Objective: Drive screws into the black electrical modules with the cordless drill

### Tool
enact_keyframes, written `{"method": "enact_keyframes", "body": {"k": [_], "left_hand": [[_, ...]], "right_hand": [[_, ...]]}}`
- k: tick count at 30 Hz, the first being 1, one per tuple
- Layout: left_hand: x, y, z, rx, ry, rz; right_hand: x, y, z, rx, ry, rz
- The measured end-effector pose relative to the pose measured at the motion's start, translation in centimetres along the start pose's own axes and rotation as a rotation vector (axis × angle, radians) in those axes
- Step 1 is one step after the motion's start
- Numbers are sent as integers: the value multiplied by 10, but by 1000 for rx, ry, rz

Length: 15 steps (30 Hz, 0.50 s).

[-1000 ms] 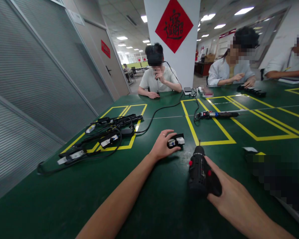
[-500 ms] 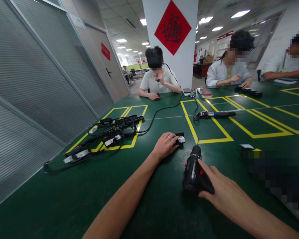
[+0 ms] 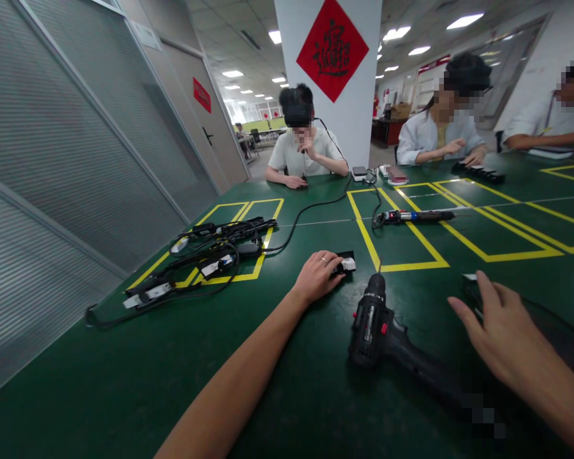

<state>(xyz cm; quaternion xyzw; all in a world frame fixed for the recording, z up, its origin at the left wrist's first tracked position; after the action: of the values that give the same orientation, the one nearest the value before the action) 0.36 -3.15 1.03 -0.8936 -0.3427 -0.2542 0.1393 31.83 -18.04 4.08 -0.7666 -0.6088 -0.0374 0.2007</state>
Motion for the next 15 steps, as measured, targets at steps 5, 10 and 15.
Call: {"method": "enact_keyframes", "body": {"k": [5,10,15], "left_hand": [[1,0,-1,-16,-4,-7],[0,1,-3,-40,-6,-23],[-1,-1,-11,-102,101,-112]], "right_hand": [[-5,-7,-8,-21,31,-37],[2,-51,-26,5,-14,-199],[18,-104,-26,78,-71,-349]]}}
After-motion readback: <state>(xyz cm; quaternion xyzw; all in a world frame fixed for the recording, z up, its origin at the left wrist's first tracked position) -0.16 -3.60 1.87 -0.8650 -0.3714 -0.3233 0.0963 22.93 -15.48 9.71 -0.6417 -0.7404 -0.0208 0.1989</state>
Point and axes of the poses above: each hand's wrist, its own x-axis towards the middle knuckle, its own z-axis out of the palm, y = z × x, the point moved 1 cm from there along x, towards the middle knuckle, and after that the axes turned 6 degrees about x, right-handed, at the moved point
